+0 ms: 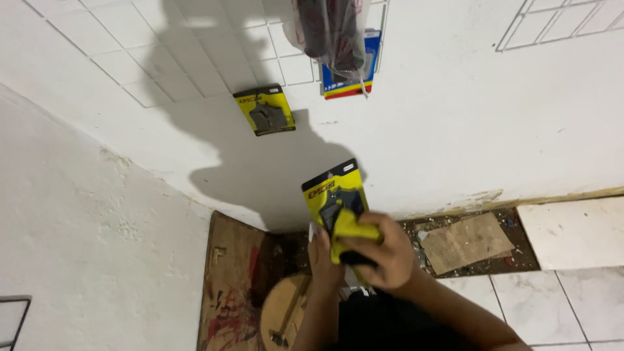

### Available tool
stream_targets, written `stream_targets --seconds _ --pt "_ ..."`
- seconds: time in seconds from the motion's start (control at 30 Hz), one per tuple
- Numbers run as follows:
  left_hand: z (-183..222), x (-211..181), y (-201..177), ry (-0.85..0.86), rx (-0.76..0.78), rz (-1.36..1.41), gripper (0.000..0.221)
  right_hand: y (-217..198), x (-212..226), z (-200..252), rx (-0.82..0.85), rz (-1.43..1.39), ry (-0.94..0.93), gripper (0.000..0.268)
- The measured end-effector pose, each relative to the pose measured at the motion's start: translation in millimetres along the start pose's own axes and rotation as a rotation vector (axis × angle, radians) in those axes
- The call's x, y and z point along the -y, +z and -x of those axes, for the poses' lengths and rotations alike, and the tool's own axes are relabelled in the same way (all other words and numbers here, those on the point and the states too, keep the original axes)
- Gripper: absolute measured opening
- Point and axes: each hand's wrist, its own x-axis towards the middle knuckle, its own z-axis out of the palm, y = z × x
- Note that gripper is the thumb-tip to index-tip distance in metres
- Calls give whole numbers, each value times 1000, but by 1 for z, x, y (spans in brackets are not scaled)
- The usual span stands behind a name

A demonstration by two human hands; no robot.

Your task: Wiping down packaged motorcycle parts with a cloth and hanging them on a wall grid.

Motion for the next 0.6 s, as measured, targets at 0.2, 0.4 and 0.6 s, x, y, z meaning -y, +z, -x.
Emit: stream_targets --seconds 0.2,0.4,0.6 --pt "0 12 2 -154 -97 380 60 -17 -4 -14 153 -105 -62 26" --pt "-11 5 22 -239 -52 1043 47 -35 -42 -10 31 -219 41 41" --pt "-23 -16 27 -277 20 1012 41 -59 -48 -26 -93 -670 506 75"
